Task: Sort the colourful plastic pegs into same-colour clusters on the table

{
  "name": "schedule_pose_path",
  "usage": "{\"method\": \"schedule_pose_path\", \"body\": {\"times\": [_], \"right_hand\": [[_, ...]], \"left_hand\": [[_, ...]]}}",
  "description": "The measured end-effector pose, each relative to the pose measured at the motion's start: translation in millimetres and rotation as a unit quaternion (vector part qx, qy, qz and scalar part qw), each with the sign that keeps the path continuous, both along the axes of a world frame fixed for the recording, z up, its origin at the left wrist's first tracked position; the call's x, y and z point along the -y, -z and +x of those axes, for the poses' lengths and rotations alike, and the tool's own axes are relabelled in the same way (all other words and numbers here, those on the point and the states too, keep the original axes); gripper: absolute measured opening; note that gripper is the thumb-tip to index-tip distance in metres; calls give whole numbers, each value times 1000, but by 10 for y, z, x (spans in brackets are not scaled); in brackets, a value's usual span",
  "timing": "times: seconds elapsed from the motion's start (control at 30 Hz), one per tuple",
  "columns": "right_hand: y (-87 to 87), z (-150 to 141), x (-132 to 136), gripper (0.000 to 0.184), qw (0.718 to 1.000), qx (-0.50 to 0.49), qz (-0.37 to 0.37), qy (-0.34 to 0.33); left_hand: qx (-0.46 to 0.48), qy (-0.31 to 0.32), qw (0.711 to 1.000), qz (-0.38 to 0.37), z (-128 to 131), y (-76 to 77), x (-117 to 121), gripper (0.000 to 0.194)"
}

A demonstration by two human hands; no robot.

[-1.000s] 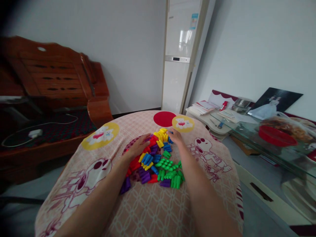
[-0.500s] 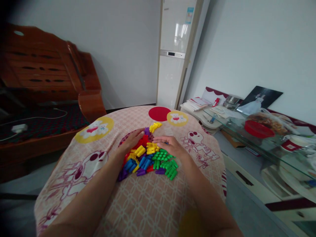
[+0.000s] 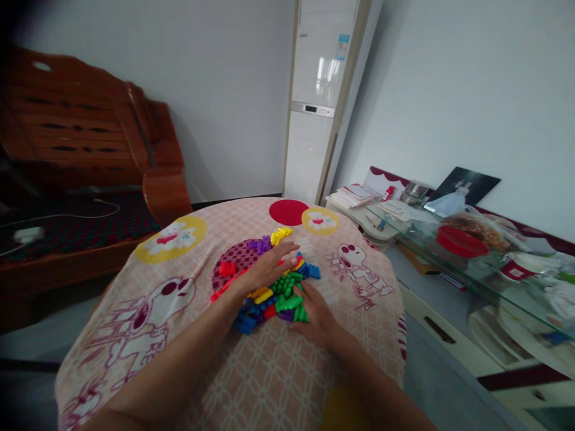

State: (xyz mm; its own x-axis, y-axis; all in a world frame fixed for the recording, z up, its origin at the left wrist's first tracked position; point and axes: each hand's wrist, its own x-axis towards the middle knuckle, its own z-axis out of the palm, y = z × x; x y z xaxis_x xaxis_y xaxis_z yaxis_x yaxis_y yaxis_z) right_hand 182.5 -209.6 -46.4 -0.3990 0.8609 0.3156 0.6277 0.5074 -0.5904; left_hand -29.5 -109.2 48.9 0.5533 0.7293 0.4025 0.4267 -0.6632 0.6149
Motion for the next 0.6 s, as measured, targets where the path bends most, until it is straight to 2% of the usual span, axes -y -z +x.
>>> {"method": "schedule_pose_path", "body": {"times": [0.1,0.2,0.3,0.4,0.47,0.53,0.6], "right_hand": [[16,-399,-197,66,1000,-3,16,-5],[-50,-773,-521,60,998,-36,42,6],[-136,-1070,-888,41,999,-28,24,38],[-232,-1190,-1156,31,999,-25,31,37],[-318,-1158,-1265,30,998,-40,45,18],[-424,-1069,-1363,31,997,-52,57,-1],[-532,-962,-1501,33,995,-75,65,30]], "left_hand": [[14,-25,999,21,-248,-201,24,47],[-57,-44,997,32,-454,-254,149,48],[-169,-65,983,21,-490,-93,366,77],[-237,-158,958,19,-440,144,522,102],[-255,-218,942,20,-445,252,522,104],[-266,-258,929,5,-513,296,437,98],[-273,-284,919,-13,-635,293,298,90]]}}
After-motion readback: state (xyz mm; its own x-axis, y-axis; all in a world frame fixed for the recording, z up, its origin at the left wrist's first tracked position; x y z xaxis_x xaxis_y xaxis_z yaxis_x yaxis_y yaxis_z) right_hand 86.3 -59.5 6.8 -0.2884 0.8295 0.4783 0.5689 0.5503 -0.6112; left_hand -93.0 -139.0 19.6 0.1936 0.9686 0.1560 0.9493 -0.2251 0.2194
